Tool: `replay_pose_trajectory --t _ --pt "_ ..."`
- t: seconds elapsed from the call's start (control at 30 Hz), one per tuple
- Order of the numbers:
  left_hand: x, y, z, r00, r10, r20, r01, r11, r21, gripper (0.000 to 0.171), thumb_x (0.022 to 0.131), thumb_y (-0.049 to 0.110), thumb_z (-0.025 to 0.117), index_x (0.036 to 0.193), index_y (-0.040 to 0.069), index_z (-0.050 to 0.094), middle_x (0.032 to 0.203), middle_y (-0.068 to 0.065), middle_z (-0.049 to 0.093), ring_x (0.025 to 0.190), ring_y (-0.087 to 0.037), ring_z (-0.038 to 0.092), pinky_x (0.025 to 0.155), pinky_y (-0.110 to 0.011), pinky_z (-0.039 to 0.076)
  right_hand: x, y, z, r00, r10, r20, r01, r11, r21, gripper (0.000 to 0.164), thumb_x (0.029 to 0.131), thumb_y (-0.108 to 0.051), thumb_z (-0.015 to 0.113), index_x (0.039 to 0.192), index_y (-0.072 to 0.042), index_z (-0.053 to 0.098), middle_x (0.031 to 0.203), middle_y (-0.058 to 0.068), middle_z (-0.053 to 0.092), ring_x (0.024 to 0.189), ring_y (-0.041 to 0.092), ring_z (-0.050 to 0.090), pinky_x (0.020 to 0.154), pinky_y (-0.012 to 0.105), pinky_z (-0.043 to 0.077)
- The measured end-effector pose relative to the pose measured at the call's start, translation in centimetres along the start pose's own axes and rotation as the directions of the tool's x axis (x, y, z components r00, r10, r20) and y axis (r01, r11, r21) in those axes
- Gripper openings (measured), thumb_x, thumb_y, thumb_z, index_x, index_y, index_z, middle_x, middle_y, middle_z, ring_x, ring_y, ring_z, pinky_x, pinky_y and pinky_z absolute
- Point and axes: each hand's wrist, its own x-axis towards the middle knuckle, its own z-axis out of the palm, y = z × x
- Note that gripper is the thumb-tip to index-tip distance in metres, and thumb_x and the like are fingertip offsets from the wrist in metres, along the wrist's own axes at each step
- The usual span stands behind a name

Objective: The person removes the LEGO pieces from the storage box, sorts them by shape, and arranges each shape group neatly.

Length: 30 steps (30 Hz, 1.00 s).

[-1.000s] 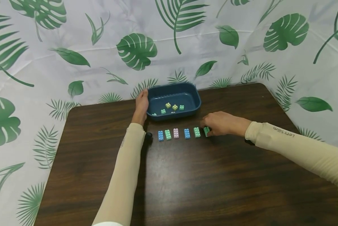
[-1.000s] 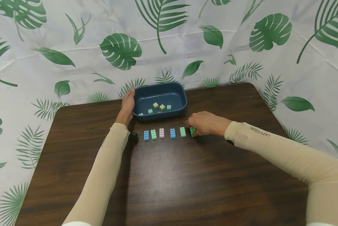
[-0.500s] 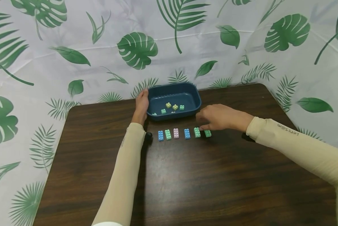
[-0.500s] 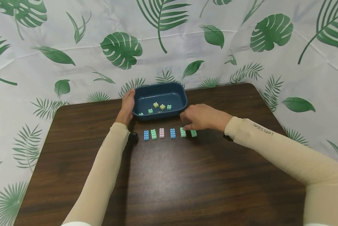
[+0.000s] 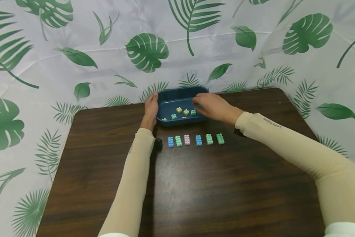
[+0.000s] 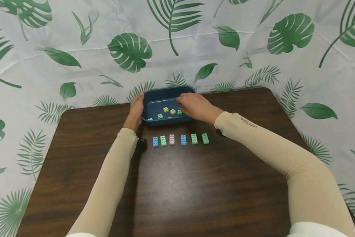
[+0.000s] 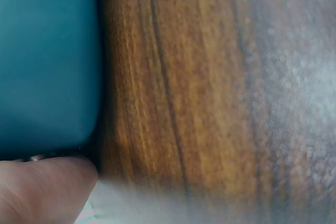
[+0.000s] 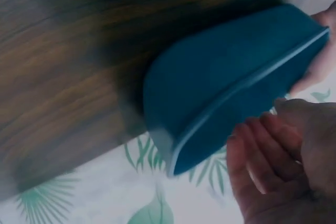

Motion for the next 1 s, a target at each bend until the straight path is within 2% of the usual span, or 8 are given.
replay_pose_trajectory --t 0.2,0.4,0.63,0.8,1.0 --pt "0.0 0.3 -0.1 1.0 -0.005 0.002 0.005 1.0 -0.001 0.056 0.115 0.05 0.037 0.164 0.025 0.04 0.175 0.003 0.032 0.165 -0.018 0.023 0.136 -0.039 0.02 2.5 0.5 1.5 0.993 0.084 0.078 -0.087 0.995 0.041 0.029 0.101 -0.017 0.074 0.126 -0.003 0.073 0.122 0.016 0.075 0.106 0.03 0.074 0.091 0.046 0.063" --pt "-0.2 0.4 -0.1 1.0 -0.017 0.001 0.017 1.0 -0.01 0.056 0.114 0.051 0.038 0.164 0.025 0.041 0.175 0.003 0.032 0.165 -0.019 0.023 0.136 -0.04 0.02 3.4 0.2 1.9 0.98 0.134 0.146 -0.142 0.989 0.05 0.033 0.1 -0.019 0.076 0.129 -0.003 0.073 0.127 0.018 0.075 0.108 0.031 0.074 0.095 0.048 0.062" --pt "-0.1 0.2 0.0 1.0 -0.018 0.008 0.018 0.999 -0.038 0.055 0.114 0.05 0.04 0.163 0.025 0.042 0.175 0.005 0.032 0.165 -0.017 0.022 0.136 -0.037 0.019 3.9 0.2 2.9 0.964 0.183 0.195 -0.189 0.982 0.014 0.028 0.097 -0.021 0.079 0.121 -0.006 0.074 0.114 0.014 0.076 0.093 0.028 0.073 0.082 0.044 0.062" --pt "-0.1 0.1 0.1 1.0 -0.02 0.005 0.021 0.998 -0.052 0.056 0.114 0.05 0.04 0.164 0.025 0.041 0.176 0.006 0.03 0.165 -0.015 0.02 0.136 -0.035 0.018 4.1 0.3 3.4 0.96 0.188 0.206 -0.187 0.982 -0.027 0.026 0.097 -0.022 0.08 0.117 -0.007 0.075 0.111 0.013 0.076 0.09 0.027 0.072 0.079 0.044 0.061" --pt "0.0 0.2 0.1 1.0 -0.019 -0.005 0.018 0.998 -0.053 0.057 0.114 0.05 0.039 0.164 0.024 0.04 0.176 0.006 0.029 0.166 -0.015 0.02 0.136 -0.035 0.018 4.2 0.2 3.6 0.96 0.192 0.205 -0.19 0.981 -0.026 0.02 0.097 -0.021 0.08 0.112 -0.008 0.076 0.105 0.012 0.076 0.085 0.026 0.071 0.075 0.041 0.058"
